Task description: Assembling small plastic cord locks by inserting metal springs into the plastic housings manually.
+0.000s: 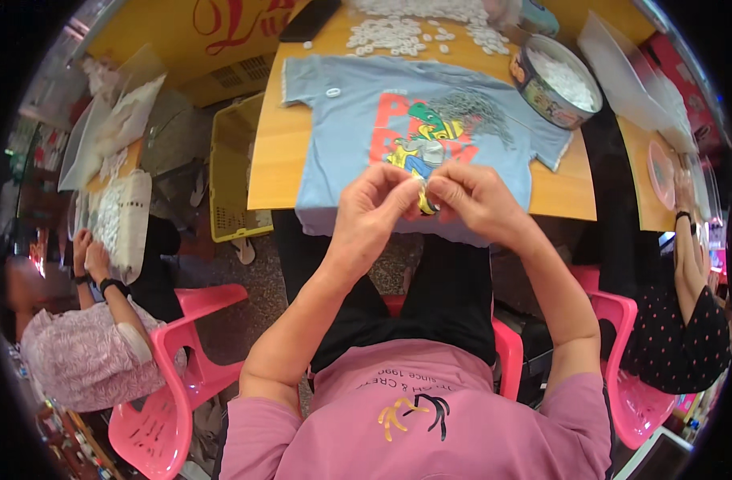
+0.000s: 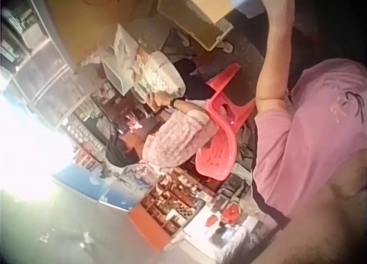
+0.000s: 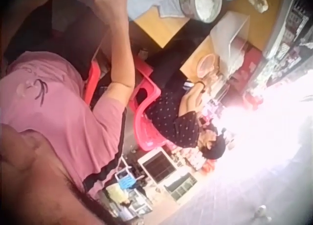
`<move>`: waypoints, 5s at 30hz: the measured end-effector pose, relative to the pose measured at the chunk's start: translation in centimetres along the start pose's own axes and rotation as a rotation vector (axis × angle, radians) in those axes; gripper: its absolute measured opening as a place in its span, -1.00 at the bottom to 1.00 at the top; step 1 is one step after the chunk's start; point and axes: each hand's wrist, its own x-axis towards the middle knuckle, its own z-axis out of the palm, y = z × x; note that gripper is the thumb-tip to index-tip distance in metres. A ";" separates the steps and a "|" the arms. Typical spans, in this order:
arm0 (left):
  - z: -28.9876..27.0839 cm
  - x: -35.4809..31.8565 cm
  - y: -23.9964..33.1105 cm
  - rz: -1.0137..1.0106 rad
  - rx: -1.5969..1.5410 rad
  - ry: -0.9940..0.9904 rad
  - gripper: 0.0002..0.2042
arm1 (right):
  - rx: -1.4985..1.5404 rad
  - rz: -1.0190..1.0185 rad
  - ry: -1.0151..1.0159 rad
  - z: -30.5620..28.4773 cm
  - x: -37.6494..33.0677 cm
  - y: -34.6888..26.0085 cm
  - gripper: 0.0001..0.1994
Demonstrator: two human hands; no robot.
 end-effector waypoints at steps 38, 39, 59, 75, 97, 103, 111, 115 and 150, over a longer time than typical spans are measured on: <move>-1.2 -1.0 3.1 0.145 -0.280 0.144 -0.87 | 0.827 0.065 0.089 2.5 3.5 -3.1 -0.77; -0.9 -1.0 3.0 0.141 -0.276 0.136 -0.87 | 0.831 0.063 0.098 2.5 2.9 -3.3 -0.77; 1.8 -1.4 2.3 0.172 -0.193 0.133 -0.85 | 0.554 -0.132 0.292 2.2 0.1 -3.6 -0.75; 2.7 -1.3 1.2 0.248 -0.229 0.172 -0.86 | 0.263 -0.234 0.436 3.6 -0.4 -4.2 -0.78; 0.7 -1.2 -0.1 0.394 -0.015 -0.031 -0.57 | 0.915 -0.089 0.145 4.6 -0.1 -3.6 -0.37; 1.2 -1.7 0.1 0.425 -0.179 -0.084 -0.64 | 1.024 -0.105 0.115 5.2 -0.3 -3.8 -0.27; 0.9 -1.7 -0.2 0.444 -0.273 -0.112 -0.72 | 1.123 -0.097 0.079 5.9 0.0 -4.0 -0.22; 0.4 -0.9 -0.1 0.410 -0.334 -0.104 -0.74 | 1.113 -0.108 0.089 6.0 0.7 -3.7 -0.25; -15.3 25.5 4.3 0.459 1.776 0.232 -0.78 | -0.199 -0.193 0.750 -2.0 -1.9 5.5 -0.85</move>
